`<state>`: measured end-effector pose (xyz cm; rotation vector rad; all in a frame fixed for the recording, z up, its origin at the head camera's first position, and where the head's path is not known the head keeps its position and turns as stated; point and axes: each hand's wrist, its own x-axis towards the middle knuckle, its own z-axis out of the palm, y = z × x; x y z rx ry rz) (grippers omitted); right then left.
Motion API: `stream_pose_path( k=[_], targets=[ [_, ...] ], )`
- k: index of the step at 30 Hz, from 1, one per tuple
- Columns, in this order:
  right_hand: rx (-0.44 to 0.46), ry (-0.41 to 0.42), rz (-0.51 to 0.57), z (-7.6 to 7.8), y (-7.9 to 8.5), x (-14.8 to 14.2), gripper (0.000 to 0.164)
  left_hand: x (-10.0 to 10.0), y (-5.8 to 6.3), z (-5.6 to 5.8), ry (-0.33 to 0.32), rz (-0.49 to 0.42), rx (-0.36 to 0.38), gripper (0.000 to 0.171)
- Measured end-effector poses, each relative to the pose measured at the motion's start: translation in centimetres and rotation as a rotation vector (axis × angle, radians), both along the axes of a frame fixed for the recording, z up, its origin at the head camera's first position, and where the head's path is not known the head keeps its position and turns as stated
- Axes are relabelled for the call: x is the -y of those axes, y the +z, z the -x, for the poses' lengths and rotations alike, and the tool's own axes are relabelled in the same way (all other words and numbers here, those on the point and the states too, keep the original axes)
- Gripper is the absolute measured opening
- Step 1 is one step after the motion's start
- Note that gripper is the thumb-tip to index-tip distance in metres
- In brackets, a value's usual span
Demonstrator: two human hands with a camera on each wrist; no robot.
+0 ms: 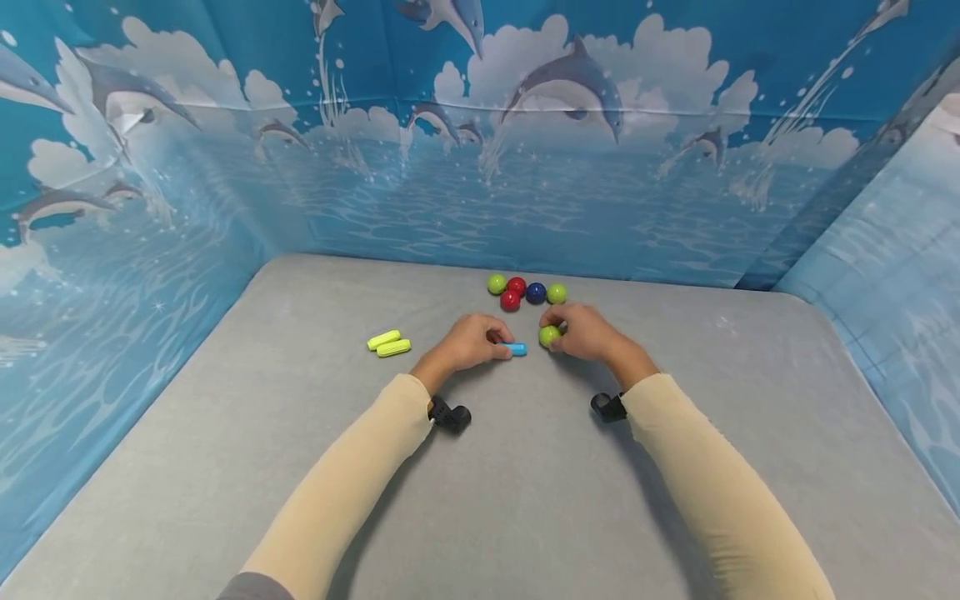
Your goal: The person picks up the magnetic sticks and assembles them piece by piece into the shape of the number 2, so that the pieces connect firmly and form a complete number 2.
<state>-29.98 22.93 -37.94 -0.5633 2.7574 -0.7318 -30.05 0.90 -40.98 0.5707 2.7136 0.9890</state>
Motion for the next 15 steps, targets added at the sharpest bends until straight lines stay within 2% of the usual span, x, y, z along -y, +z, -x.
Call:
stream_pose_path(
  k=[8,11,15],
  targets=[
    [-0.02,-0.019,-0.004,-0.17,-0.13,0.23,0.037,0.08,-0.27,-0.15,-0.023,0.041,-0.029,0.019],
    [-0.023,-0.033,-0.019,-0.29,-0.25,0.22,0.039,0.06,-0.07,-0.24,-0.038,0.057,-0.021,0.02],
    [-0.037,-0.058,-0.024,-0.29,-0.08,0.18,0.039,0.08,0.45,-0.01,-0.036,0.033,-0.002,0.02]
  ],
)
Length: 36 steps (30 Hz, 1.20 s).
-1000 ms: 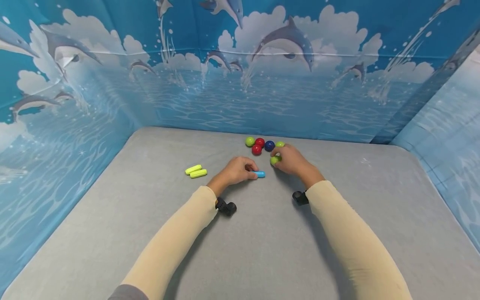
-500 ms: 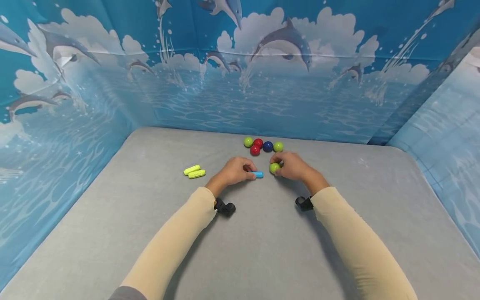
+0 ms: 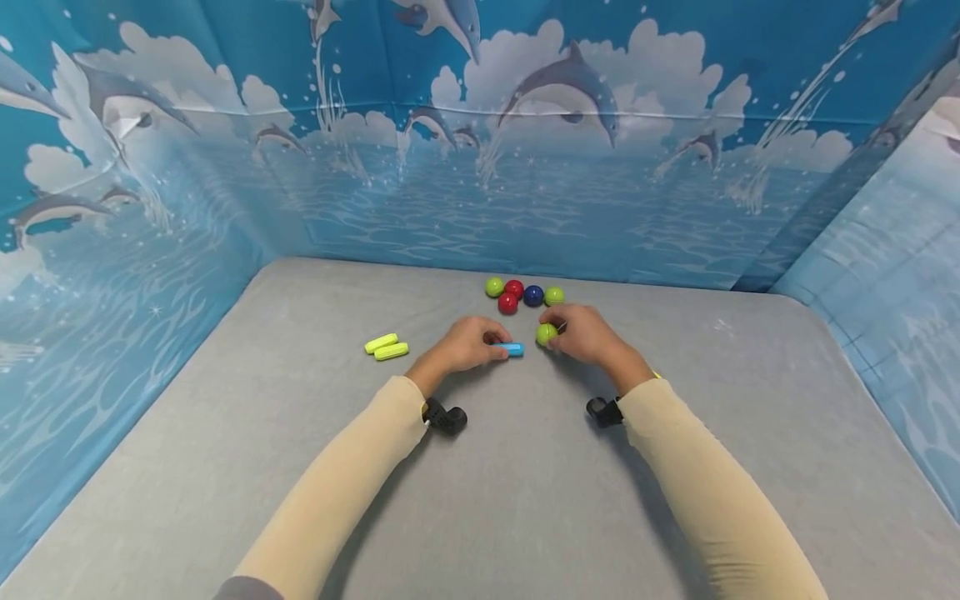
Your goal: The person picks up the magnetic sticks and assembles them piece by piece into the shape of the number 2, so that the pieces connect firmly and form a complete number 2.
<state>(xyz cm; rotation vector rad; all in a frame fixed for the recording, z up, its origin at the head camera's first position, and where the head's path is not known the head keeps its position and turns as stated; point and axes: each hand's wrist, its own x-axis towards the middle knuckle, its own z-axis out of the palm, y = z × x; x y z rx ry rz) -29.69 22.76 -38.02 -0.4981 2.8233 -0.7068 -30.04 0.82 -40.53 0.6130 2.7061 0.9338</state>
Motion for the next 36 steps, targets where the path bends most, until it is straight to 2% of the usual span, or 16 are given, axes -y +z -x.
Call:
stream_pose_path(
  k=[5,11,21,29,36],
  targets=[
    [0.025,-0.023,0.001,0.2,-0.2,-0.2,0.034,-0.1,0.2,0.4,0.043,-0.026,-0.004,0.018],
    [0.078,-0.07,0.06,0.3,-0.2,-0.3,0.033,-0.1,0.1,0.4,0.092,-0.062,-0.025,0.016],
    [0.012,-0.029,0.071,-0.3,-0.8,-0.3,0.032,-0.5,-0.1,0.3,0.117,-0.08,-0.023,0.018],
    [0.033,-0.022,0.089,-0.5,-1.1,-0.2,0.032,-0.5,-0.6,0.3,0.108,-0.064,-0.043,0.017],
    [0.065,-0.053,0.09,-0.4,-0.9,-0.1,0.034,-0.7,-0.4,0.0,0.117,-0.066,-0.049,0.019]
  ],
)
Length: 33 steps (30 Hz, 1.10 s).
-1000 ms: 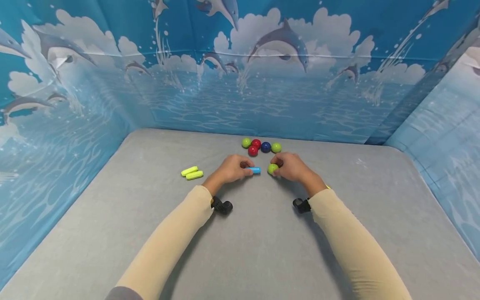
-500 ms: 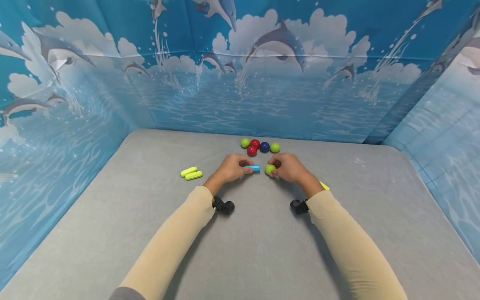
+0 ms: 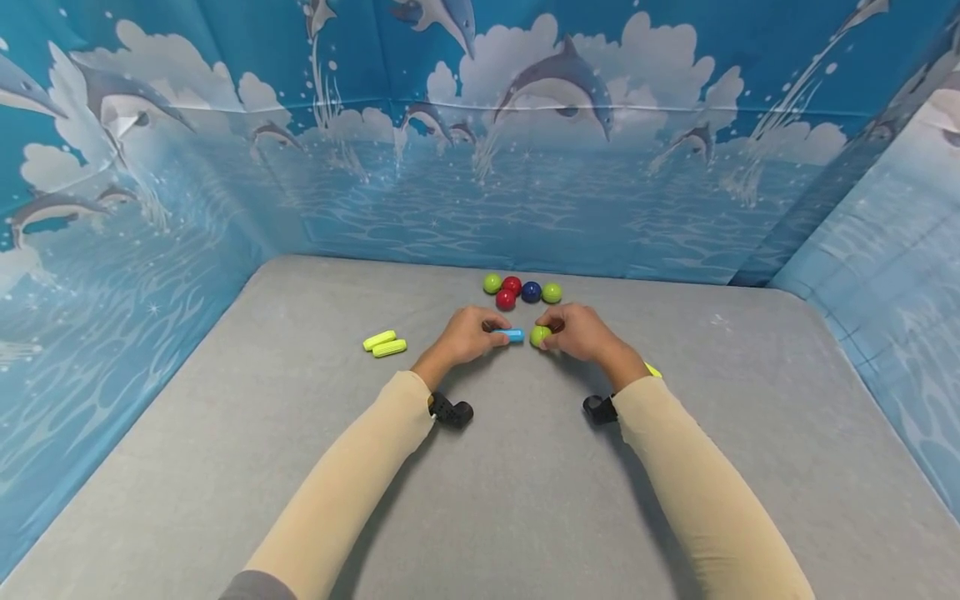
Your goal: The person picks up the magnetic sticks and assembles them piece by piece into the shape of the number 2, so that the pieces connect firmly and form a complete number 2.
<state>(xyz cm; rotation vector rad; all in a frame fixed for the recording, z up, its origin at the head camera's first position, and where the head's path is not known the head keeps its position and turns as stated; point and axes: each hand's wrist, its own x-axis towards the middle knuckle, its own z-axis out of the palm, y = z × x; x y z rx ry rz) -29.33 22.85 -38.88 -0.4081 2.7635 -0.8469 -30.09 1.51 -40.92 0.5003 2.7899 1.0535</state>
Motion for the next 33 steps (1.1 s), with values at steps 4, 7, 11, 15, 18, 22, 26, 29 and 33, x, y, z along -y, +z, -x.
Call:
stream_pose_path(
  k=[4,7,11,15,18,22,26,29,33],
  targets=[
    [0.005,-0.004,-0.006,0.3,0.0,0.1,0.035,-0.3,0.0,0.0,0.001,0.005,0.002,0.02],
    [0.011,-0.002,-0.002,0.4,-0.1,0.3,0.034,-0.5,0.0,-0.1,0.003,0.01,0.001,0.019],
    [0.023,-0.009,-0.001,0.5,-0.3,0.4,0.035,-0.8,-0.2,-0.1,0.012,0.027,-0.009,0.02],
    [0.039,-0.014,0.0,0.6,-0.4,0.2,0.035,-0.9,-0.4,0.0,0.017,0.044,-0.021,0.019],
    [0.046,-0.016,-0.001,0.6,-0.4,0.1,0.036,-1.1,-0.4,-0.1,0.021,0.047,-0.027,0.02],
    [0.05,-0.02,-0.006,0.6,-0.1,0.0,0.036,-1.3,-0.3,-0.1,0.024,0.043,-0.034,0.021],
    [0.047,-0.021,-0.011,0.6,0.1,0.0,0.036,-1.3,-0.3,0.1,0.024,0.034,-0.038,0.021],
    [0.042,-0.025,-0.006,0.6,0.2,0.0,0.035,-1.2,-0.3,0.2,0.021,0.01,-0.031,0.022],
    [0.044,-0.038,0.008,0.4,0.1,0.1,0.036,-0.7,-0.2,0.6,0.043,-0.027,-0.052,0.024]
  ],
)
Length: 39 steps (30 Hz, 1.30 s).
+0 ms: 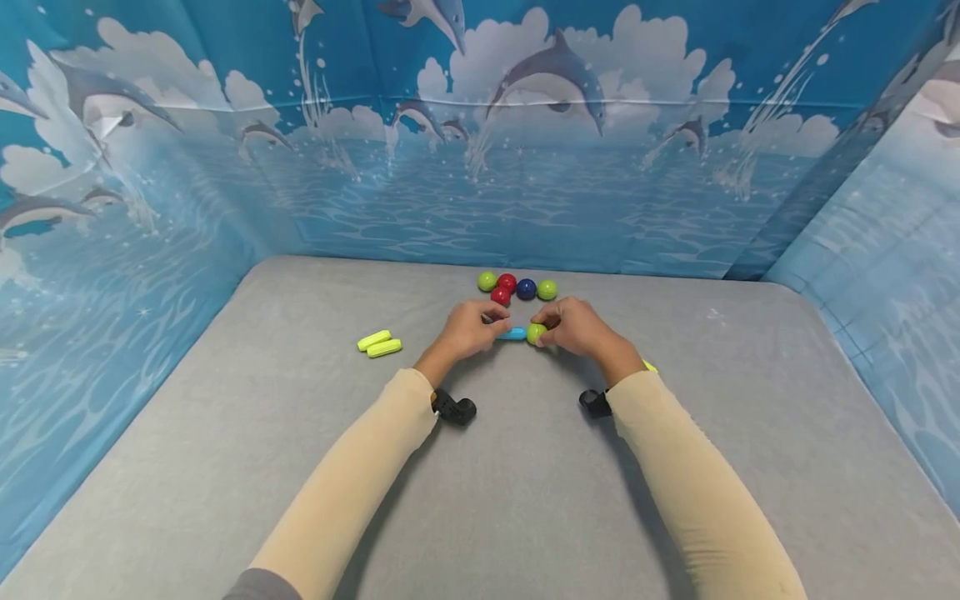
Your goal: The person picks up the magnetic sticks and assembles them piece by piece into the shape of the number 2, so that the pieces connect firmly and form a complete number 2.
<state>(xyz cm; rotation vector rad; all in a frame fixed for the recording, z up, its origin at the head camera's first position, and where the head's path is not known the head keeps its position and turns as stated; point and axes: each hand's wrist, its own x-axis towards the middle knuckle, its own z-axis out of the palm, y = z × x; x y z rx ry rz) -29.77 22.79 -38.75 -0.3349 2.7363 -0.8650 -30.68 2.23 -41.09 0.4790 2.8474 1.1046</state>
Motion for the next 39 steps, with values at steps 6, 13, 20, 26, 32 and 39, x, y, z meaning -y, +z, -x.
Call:
stream_pose_path(
  k=[6,13,20,26,32,39],
  targets=[
    [0.011,-0.018,0.008,-0.1,-0.1,0.0,0.037,0.7,0.2,1.4,0.092,0.038,-0.143,0.024],
    [0.011,-0.009,0.01,0.0,0.0,0.1,0.036,1.1,0.5,2.4,0.036,0.198,-0.186,0.033],
    [0.011,-0.012,0.005,0.0,0.2,0.2,0.036,0.7,1.3,2.6,-0.03,0.304,-0.12,0.04],
    [0.01,-0.014,-0.009,-0.1,0.3,0.0,0.037,1.0,0.9,3.0,0.008,0.245,-0.115,0.032],
    [0.006,-0.017,-0.008,0.0,0.4,0.0,0.036,1.6,0.5,3.2,-0.008,0.177,-0.075,0.037],
    [0.024,-0.015,-0.016,0.0,0.2,0.1,0.038,1.7,0.4,3.0,-0.034,0.137,-0.04,0.039]
  ],
)
